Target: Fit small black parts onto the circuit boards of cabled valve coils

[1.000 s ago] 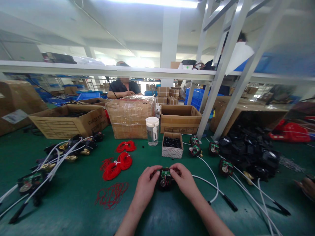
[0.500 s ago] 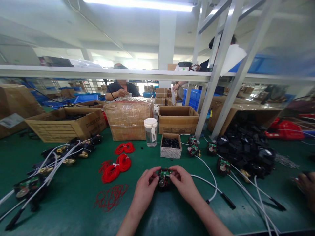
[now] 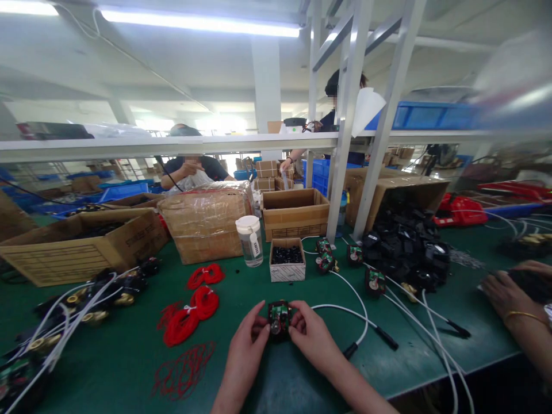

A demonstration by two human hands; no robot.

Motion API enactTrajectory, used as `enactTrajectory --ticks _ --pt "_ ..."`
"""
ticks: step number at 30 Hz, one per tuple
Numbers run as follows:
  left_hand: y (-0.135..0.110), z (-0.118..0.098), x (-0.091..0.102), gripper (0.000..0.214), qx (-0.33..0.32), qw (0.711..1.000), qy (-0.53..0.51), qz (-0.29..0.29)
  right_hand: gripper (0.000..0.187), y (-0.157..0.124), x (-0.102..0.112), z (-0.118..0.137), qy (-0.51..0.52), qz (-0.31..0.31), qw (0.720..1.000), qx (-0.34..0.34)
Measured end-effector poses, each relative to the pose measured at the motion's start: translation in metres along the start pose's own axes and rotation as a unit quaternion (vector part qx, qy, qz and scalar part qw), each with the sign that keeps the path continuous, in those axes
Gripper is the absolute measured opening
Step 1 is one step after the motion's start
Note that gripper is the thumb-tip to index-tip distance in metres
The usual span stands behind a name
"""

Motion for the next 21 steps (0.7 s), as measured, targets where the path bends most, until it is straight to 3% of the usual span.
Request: enactTrajectory --ticks 10,21 --pt "-0.004 -0.002 -0.002 0.047 0.012 0.999 0.013 0.042 0.05 -0.004 -0.007 -0.002 -0.005 -0.034 0.999 -0.011" --pt "-0.006 -0.011 -0.008 0.049 0.035 0.998 0.041 0.038 0.047 -0.003 -0.014 0.005 -0.003 -0.057 0.998 -0.023"
Point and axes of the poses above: each hand's wrist, its own y-axis towards the middle knuckle, its own x-axis out of the back of the hand, z = x × y, the point moved 3 cm from there along y, towards the middle knuckle, and after that the axes turned 2 degrees about -y, right-handed, at the moved point
